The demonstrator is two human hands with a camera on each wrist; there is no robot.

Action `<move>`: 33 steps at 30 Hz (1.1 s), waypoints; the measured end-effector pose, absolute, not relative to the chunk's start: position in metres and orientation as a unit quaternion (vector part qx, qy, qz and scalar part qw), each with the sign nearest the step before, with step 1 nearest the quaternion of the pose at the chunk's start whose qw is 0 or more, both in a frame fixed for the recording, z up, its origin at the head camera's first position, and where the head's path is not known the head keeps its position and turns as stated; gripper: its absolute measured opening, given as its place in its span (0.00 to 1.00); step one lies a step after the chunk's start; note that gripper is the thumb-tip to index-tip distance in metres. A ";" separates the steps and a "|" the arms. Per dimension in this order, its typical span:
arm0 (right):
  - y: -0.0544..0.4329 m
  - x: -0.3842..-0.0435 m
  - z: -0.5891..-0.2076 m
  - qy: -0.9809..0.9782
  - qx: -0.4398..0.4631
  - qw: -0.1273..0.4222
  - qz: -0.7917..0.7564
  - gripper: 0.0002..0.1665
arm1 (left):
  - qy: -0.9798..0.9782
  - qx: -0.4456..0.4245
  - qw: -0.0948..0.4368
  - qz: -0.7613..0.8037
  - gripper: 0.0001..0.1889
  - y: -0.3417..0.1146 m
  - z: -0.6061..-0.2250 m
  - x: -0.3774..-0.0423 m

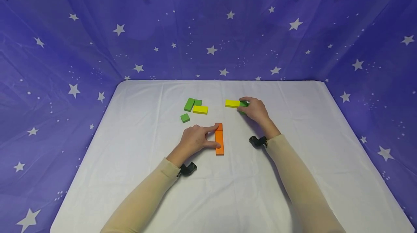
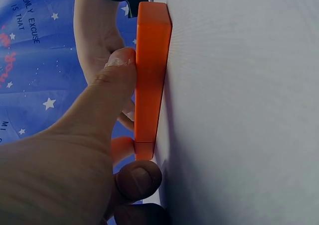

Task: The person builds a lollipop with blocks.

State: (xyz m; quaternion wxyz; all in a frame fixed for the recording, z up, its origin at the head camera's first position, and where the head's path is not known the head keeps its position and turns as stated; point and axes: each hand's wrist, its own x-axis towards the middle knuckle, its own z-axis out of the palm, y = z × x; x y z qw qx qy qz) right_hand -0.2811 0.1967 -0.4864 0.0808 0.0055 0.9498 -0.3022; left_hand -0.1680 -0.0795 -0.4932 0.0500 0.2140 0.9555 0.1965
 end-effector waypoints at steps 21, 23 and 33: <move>0.195 -0.276 -0.486 0.955 -0.005 0.056 -0.292 0.28 | 0.955 0.215 0.050 0.196 0.46 -0.079 -0.492 -0.165; 0.196 -0.275 -0.486 0.953 -0.008 0.052 -0.299 0.28 | 0.955 0.215 0.050 0.196 0.46 -0.079 -0.492 -0.165; 0.200 -0.269 -0.482 0.936 -0.026 0.031 -0.349 0.25 | 0.957 0.211 0.054 0.192 0.46 -0.079 -0.492 -0.165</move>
